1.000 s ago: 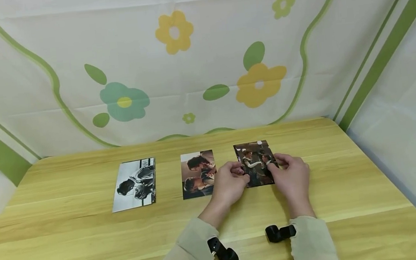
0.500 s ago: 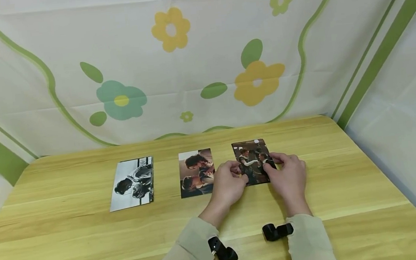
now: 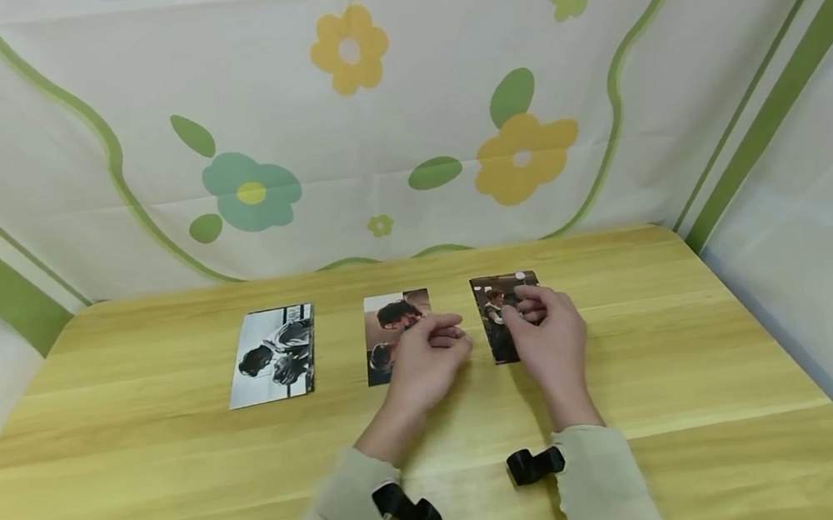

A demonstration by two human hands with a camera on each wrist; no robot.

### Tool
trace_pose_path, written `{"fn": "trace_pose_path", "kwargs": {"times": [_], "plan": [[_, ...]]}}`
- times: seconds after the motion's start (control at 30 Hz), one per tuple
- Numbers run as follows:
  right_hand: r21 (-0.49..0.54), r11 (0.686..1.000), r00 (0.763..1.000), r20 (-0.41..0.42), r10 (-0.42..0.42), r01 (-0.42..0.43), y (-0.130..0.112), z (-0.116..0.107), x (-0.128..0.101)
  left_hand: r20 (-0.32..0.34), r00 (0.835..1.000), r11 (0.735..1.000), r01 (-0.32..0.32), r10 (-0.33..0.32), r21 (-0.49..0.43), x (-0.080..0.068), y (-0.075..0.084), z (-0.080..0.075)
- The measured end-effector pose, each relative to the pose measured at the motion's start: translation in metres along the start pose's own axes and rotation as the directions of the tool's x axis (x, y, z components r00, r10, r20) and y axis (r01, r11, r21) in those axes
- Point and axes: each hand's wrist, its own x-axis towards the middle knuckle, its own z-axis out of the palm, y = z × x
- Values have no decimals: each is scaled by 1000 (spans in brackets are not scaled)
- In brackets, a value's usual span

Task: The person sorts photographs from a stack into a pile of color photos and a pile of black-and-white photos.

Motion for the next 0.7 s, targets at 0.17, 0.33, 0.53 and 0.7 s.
{"fn": "trace_pose_path", "kwargs": {"times": [0.17,0.33,0.53,0.7], "plan": [[26,997,989,128,-72,69,-17,20,-11,-114,993,1000,4,-1,23,-10,-3,-38],[49,994,965,240,-110,101,-23,40,-25,-239,971,998,44,-33,41,-23,-15,-70],[53,996,953,292,-84,72,-23,55,-31,-318,948,996,43,-15,80,-31,-27,-91],[32,997,961,265,-76,70,-17,62,-33,-325,946,995,35,-2,94,-31,-34,-94]]}}
